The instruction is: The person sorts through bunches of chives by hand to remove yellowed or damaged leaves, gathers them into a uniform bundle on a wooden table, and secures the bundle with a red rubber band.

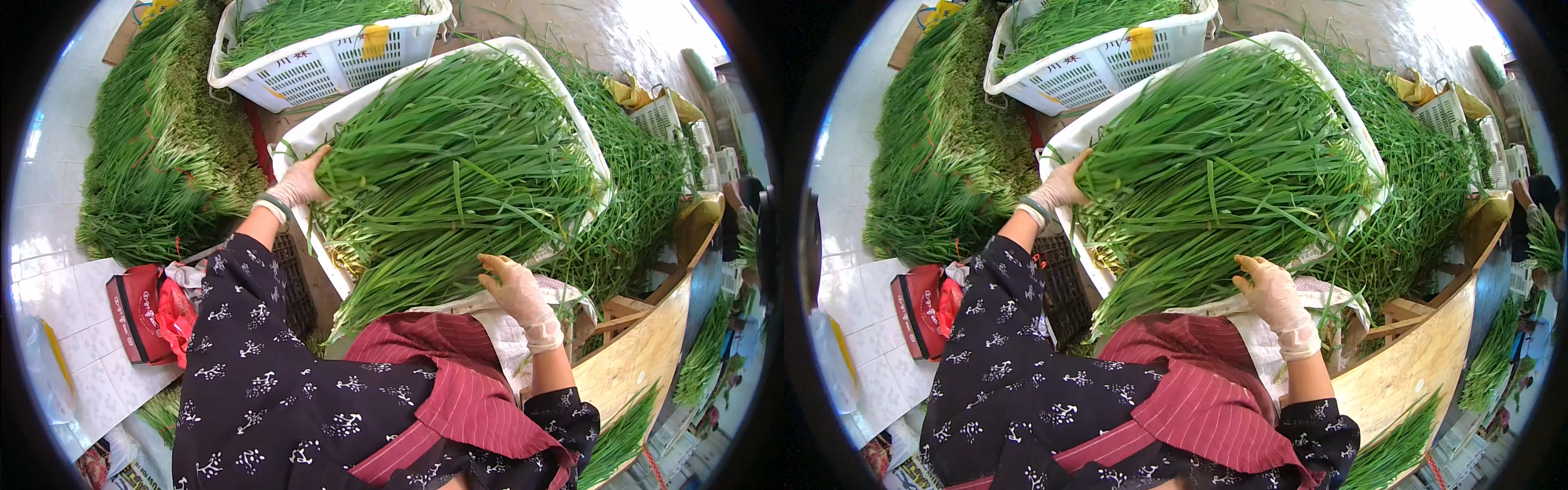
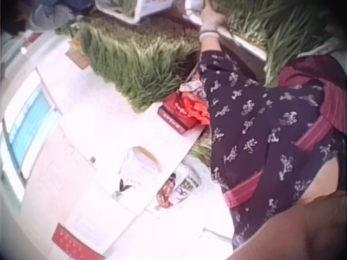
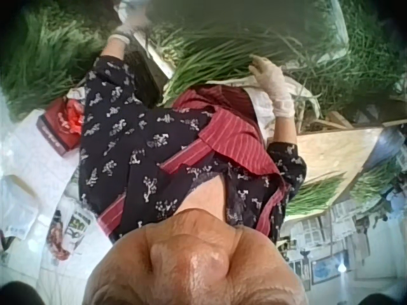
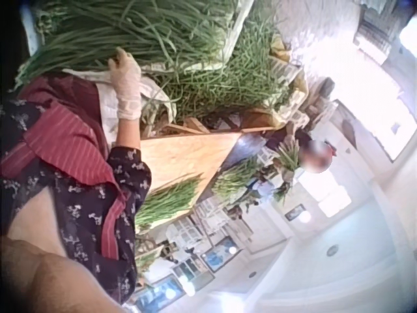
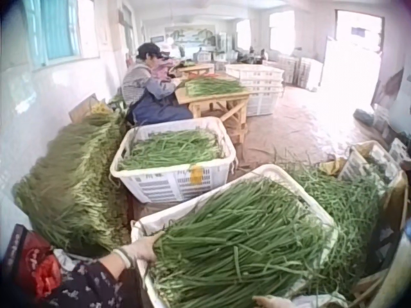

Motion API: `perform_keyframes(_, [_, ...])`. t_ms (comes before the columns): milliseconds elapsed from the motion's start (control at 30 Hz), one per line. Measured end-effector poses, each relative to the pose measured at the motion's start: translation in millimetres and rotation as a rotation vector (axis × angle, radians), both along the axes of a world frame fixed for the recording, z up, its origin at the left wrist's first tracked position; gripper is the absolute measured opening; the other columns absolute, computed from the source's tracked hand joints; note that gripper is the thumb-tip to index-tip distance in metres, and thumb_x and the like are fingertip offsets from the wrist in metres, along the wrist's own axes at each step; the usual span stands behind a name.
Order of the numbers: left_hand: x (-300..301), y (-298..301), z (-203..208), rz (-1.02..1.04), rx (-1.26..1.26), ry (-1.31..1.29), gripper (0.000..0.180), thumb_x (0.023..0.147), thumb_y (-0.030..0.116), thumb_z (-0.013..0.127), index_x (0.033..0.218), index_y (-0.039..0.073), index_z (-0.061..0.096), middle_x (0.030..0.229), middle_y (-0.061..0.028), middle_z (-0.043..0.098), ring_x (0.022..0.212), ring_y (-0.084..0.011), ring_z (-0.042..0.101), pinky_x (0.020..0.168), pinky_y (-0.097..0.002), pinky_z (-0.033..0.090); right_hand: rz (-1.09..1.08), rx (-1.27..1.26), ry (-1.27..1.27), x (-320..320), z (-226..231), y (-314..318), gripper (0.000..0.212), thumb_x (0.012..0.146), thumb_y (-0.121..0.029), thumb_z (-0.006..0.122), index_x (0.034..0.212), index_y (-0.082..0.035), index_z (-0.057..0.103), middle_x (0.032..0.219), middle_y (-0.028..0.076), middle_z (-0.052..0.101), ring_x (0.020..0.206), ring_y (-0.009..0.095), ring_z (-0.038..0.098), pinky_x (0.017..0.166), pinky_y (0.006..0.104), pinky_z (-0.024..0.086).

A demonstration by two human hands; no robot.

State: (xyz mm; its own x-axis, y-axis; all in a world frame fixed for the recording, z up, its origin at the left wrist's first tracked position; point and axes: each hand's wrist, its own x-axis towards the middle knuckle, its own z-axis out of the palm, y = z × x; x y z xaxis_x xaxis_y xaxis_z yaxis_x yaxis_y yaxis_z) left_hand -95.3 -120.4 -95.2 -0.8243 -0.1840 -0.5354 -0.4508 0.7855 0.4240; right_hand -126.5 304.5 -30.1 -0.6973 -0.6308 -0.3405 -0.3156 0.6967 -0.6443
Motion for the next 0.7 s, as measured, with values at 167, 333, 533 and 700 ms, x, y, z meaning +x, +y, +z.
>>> perform_keyframes(167, [-11,-36,-9,0.358,0.392,0.156,0.096,0.055,0.012,0.077,0.137,0.005,0.027,0.119,-0.0134,0.054,0.105,-0.0189,0.052,0.095,-0.0276,0.038,-0.035,-0.025,0.0,-8,5,7,0.034,0.079,-0.016,0.062,0.11,-0.005,0.056,0.099,0.015,0.061,0.088,0.029,0.061,0.073,0.0355,0.049])
perform_keyframes(333, [3,-12,-30,0.291,0.321,0.267,0.111,0.058,0.008,0.078,0.141,0.007,0.005,0.129,-0.0164,0.042,0.115,-0.0253,0.046,0.099,-0.03,0.034,-0.078,0.011,-0.054,-10,3,6,0.035,0.079,-0.016,0.062,0.111,-0.004,0.056,0.1,0.016,0.061,0.089,0.029,0.061,0.075,0.0347,0.049])
perform_keyframes(533, [6,33,7,0.047,-0.257,0.05,0.117,0.061,0.01,0.077,0.142,0.02,-0.007,0.13,-0.0184,0.041,0.106,-0.0321,0.054,0.084,-0.0374,0.048,-0.087,-0.031,-0.09,-1,-15,6,0.034,0.078,-0.015,0.062,0.11,-0.003,0.057,0.101,0.017,0.061,0.09,0.029,0.061,0.076,0.0344,0.049])
perform_keyframes(700, [-14,9,32,0.148,-0.093,-0.006,0.103,0.059,0.004,0.072,0.141,0.022,0.013,0.097,-0.0115,0.063,0.089,-0.0231,0.06,0.081,-0.0326,0.048,-0.054,-0.03,-0.112,-9,-1,3,0.034,0.079,-0.015,0.062,0.111,-0.003,0.056,0.1,0.017,0.062,0.092,0.027,0.061,0.078,0.0325,0.048])
